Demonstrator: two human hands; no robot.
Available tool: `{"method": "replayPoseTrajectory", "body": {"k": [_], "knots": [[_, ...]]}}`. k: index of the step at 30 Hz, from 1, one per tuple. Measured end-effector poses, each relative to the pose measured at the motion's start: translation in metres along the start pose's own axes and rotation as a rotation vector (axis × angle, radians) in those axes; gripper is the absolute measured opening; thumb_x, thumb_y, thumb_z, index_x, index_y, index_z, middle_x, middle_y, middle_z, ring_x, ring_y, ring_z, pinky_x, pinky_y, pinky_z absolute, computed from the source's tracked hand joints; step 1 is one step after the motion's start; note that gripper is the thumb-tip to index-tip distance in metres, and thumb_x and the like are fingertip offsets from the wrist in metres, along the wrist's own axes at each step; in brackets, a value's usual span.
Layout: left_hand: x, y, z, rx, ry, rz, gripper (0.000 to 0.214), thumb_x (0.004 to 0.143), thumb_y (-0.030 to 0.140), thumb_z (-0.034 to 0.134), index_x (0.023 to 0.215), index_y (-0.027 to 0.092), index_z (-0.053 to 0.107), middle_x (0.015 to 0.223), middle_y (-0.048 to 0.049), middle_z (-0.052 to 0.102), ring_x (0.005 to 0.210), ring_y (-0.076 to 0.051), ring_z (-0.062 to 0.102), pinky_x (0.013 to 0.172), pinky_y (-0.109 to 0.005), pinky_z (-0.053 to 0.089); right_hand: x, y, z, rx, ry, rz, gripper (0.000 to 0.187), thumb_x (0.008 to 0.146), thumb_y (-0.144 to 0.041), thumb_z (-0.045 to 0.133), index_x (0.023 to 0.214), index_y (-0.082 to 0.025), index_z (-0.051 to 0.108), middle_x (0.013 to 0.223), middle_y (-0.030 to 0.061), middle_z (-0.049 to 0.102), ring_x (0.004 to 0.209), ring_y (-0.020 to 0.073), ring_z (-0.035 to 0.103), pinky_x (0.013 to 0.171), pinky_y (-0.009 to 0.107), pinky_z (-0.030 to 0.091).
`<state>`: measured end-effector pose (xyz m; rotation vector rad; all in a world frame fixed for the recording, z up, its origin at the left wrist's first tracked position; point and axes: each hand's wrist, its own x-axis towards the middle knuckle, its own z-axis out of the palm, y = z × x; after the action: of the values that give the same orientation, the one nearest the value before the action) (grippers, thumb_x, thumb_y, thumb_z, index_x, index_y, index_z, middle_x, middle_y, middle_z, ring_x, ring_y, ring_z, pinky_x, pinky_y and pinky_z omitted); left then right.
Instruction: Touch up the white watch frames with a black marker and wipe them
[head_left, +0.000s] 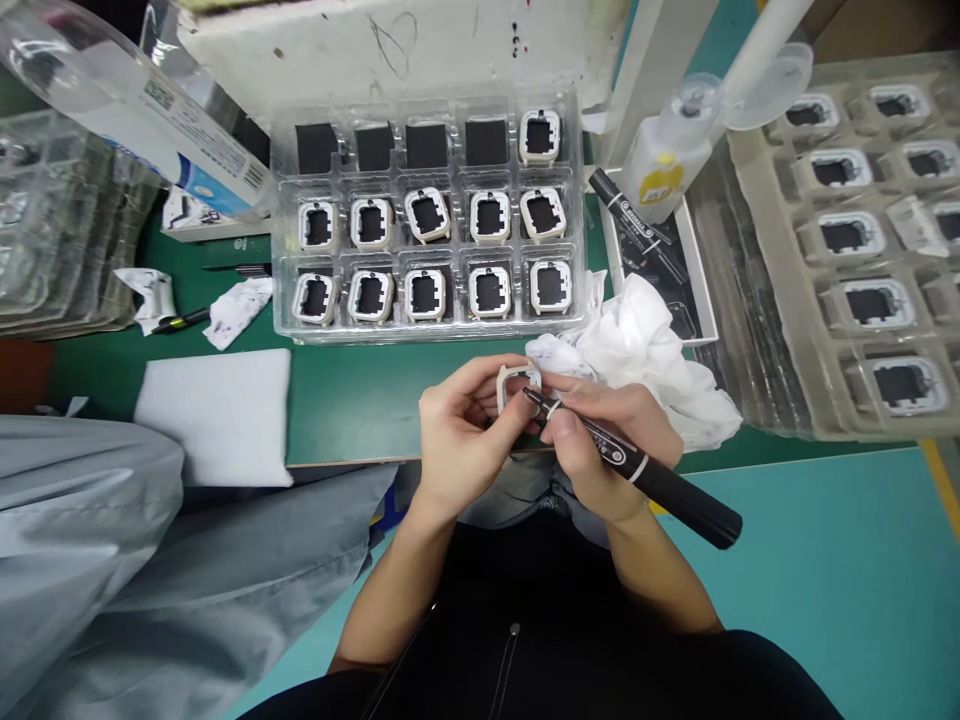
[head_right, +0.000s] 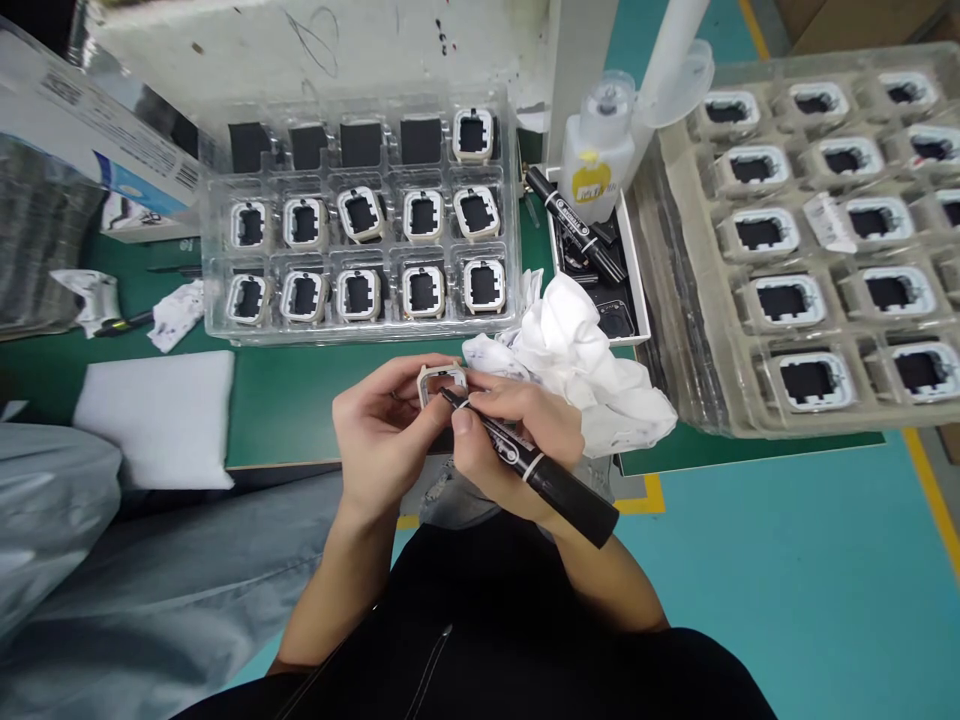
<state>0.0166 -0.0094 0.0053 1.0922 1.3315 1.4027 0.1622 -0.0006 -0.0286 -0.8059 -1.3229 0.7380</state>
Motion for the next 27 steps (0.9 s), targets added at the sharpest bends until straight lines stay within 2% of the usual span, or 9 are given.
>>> {"method": "replayPoseTrajectory", "body": {"k": [5,13,17,21,27], "knots": [[-0.004,-0.004,0.003,0.07,0.013,0.076,0.018,0.099,0.03,0.087,0.112,0.018,0.088,0.087,-0.0033,0.087,0.07,-0.015,0.08,0.07,-0.023,0.067,0.003,-0.002,0.001,-0.006,-0.005,0.013,0.021,0.095,-0.021,0.087,0.113,-0.028,0.079,0.099,0.0014,0.091,0.098,0.0264,0.093,0.088,0.039,0.079],[-0.008,-0.008,0.003,0.147,0.021,0.106,0.018,0.1,0.024,0.084,0.117,0.019,0.088,0.099,-0.0053,0.091,0.082,-0.018,0.084,0.079,-0.025,0.069,0.003,0.0,0.0,-0.022,0.013,-0.011,0.02,0.094,-0.02,0.087,0.11,-0.028,0.079,0.093,0.0007,0.09,0.092,0.0278,0.093,0.087,0.043,0.08],[-0.002,-0.005,-0.001,0.036,-0.015,0.0,0.021,0.097,0.03,0.09,0.115,0.019,0.089,0.096,-0.006,0.09,0.081,-0.019,0.085,0.079,-0.028,0.071,0.004,-0.001,0.002,-0.014,0.029,-0.032,0.019,0.095,-0.02,0.085,0.111,-0.027,0.078,0.097,0.0031,0.091,0.092,0.0306,0.093,0.085,0.047,0.082],[0.008,0.002,-0.008,-0.108,-0.12,-0.149,0.033,0.089,0.036,0.1,0.115,0.018,0.09,0.09,-0.0059,0.088,0.077,-0.021,0.084,0.07,-0.029,0.072,0.008,-0.002,0.004,0.017,0.041,-0.135,0.021,0.095,-0.018,0.083,0.113,-0.027,0.079,0.081,-0.0014,0.085,0.083,0.0295,0.092,0.086,0.052,0.082],[0.013,0.006,-0.015,-0.144,-0.207,-0.159,0.028,0.096,0.032,0.095,0.121,0.02,0.092,0.093,-0.0061,0.089,0.074,-0.018,0.083,0.074,-0.028,0.071,0.016,-0.002,0.003,0.05,-0.022,-0.236,0.023,0.097,-0.017,0.079,0.117,-0.027,0.077,0.075,-0.0021,0.082,0.076,0.0284,0.09,0.083,0.053,0.082]]}}
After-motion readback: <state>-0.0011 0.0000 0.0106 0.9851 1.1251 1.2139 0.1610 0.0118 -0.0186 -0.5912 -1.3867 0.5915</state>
